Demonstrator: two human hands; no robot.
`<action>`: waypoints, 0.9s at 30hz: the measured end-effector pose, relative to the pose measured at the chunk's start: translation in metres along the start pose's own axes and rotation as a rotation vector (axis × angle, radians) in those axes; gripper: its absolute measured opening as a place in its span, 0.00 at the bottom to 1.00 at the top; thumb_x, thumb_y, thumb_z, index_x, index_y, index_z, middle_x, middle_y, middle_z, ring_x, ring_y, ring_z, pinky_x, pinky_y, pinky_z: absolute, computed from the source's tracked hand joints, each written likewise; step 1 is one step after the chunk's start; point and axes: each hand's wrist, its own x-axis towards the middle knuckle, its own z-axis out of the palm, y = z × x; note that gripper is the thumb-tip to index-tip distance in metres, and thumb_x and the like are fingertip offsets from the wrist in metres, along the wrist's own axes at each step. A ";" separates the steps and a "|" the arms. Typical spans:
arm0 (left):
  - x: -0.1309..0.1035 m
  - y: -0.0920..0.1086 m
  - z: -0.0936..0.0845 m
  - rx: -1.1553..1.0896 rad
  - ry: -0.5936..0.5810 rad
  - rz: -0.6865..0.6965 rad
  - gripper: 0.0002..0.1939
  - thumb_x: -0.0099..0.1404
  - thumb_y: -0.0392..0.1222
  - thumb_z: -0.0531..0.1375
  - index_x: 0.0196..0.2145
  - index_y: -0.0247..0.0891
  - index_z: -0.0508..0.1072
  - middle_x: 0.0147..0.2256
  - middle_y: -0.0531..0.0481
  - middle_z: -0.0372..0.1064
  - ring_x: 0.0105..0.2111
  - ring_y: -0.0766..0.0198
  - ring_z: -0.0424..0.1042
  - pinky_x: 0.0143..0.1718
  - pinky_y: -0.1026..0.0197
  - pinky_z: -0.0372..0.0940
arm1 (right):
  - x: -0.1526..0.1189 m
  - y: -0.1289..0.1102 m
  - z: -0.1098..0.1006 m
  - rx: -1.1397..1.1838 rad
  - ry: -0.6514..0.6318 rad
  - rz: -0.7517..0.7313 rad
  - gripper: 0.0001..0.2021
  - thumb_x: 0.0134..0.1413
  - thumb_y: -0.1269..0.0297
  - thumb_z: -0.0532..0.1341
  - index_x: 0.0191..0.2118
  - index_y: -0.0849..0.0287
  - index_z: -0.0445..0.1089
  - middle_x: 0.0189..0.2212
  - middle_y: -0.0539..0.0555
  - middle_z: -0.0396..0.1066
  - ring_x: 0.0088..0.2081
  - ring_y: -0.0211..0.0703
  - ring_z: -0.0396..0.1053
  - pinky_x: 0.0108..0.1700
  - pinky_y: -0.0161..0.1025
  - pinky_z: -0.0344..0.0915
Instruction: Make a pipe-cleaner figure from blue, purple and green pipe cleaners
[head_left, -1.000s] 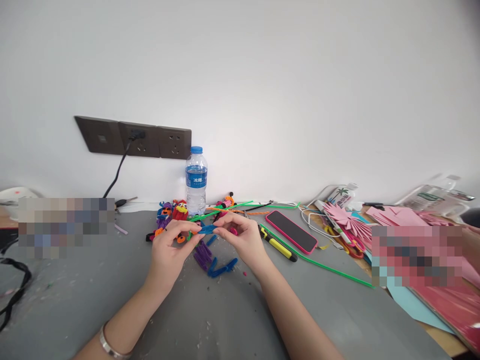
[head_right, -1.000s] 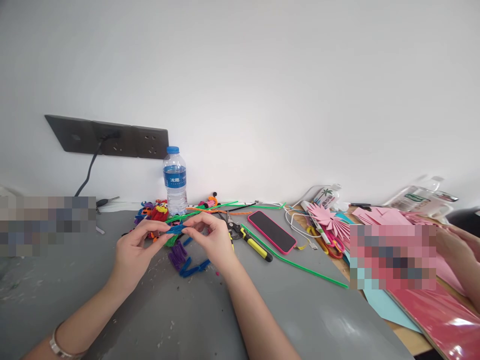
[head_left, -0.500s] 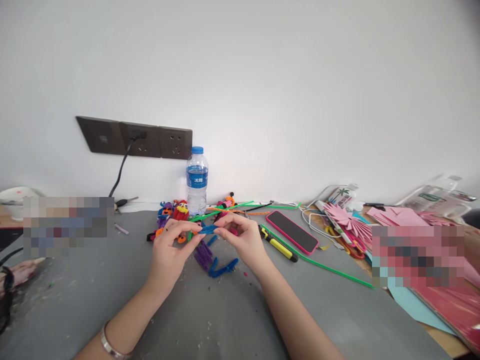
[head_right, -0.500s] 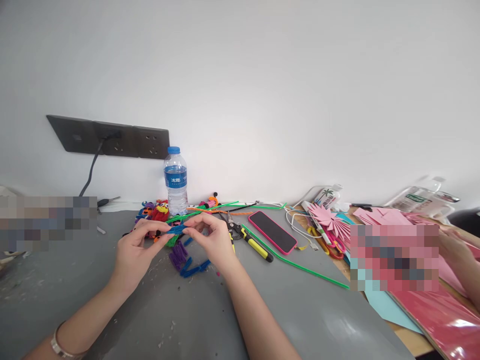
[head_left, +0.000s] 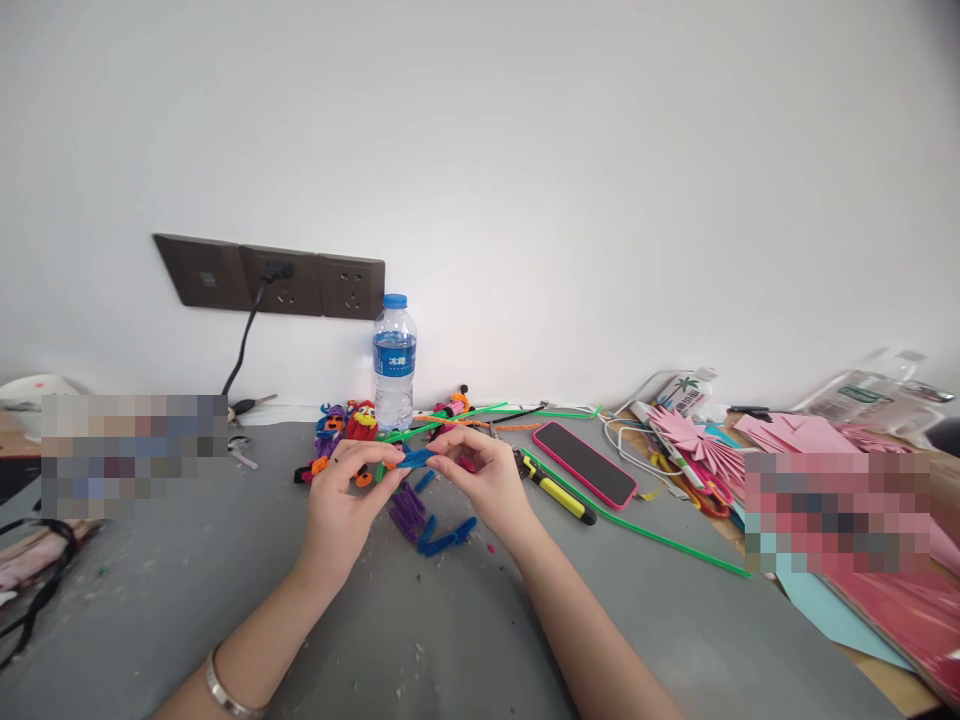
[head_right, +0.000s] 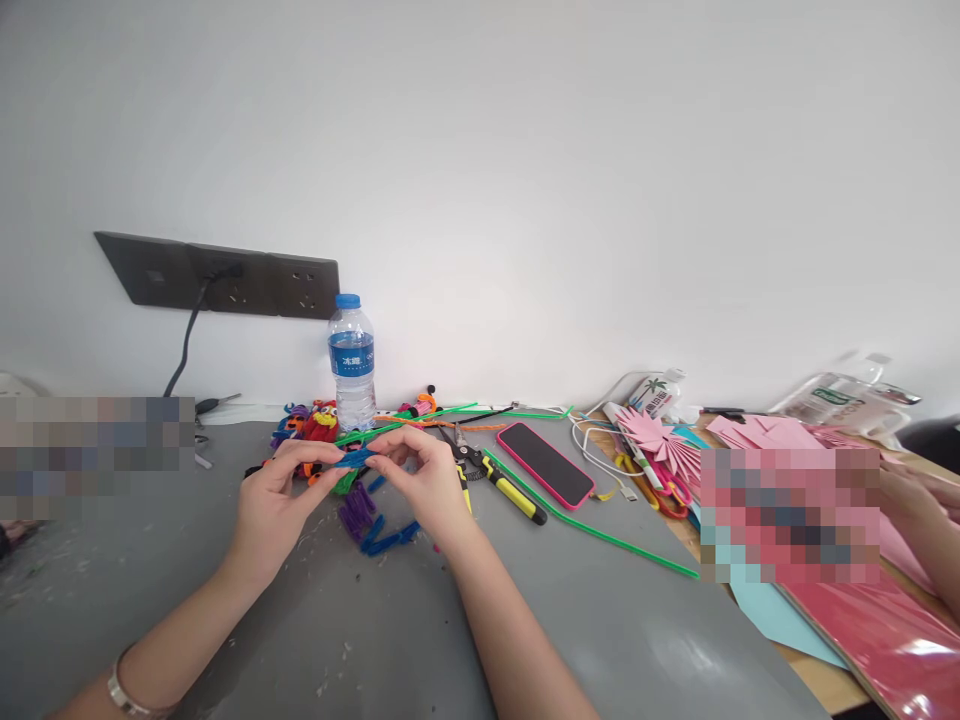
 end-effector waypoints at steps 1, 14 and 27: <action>0.000 0.000 0.000 -0.003 0.000 -0.003 0.01 0.60 0.40 0.64 0.32 0.43 0.76 0.33 0.51 0.76 0.38 0.59 0.72 0.44 0.56 0.67 | 0.000 0.000 0.000 0.000 -0.001 0.000 0.06 0.49 0.63 0.68 0.33 0.58 0.75 0.30 0.52 0.74 0.27 0.37 0.66 0.30 0.35 0.63; -0.002 -0.001 -0.001 0.025 -0.040 -0.022 0.03 0.62 0.41 0.62 0.35 0.42 0.74 0.37 0.50 0.74 0.40 0.59 0.72 0.43 0.58 0.66 | -0.001 0.000 0.001 -0.062 -0.017 -0.060 0.06 0.53 0.63 0.65 0.36 0.57 0.73 0.32 0.52 0.73 0.28 0.38 0.65 0.31 0.36 0.63; -0.003 0.006 0.003 -0.046 -0.036 -0.053 0.10 0.63 0.41 0.61 0.43 0.44 0.72 0.42 0.48 0.71 0.42 0.59 0.70 0.41 0.59 0.66 | -0.002 -0.001 0.004 -0.256 -0.039 -0.184 0.05 0.55 0.69 0.62 0.38 0.55 0.70 0.35 0.53 0.70 0.31 0.40 0.66 0.35 0.38 0.64</action>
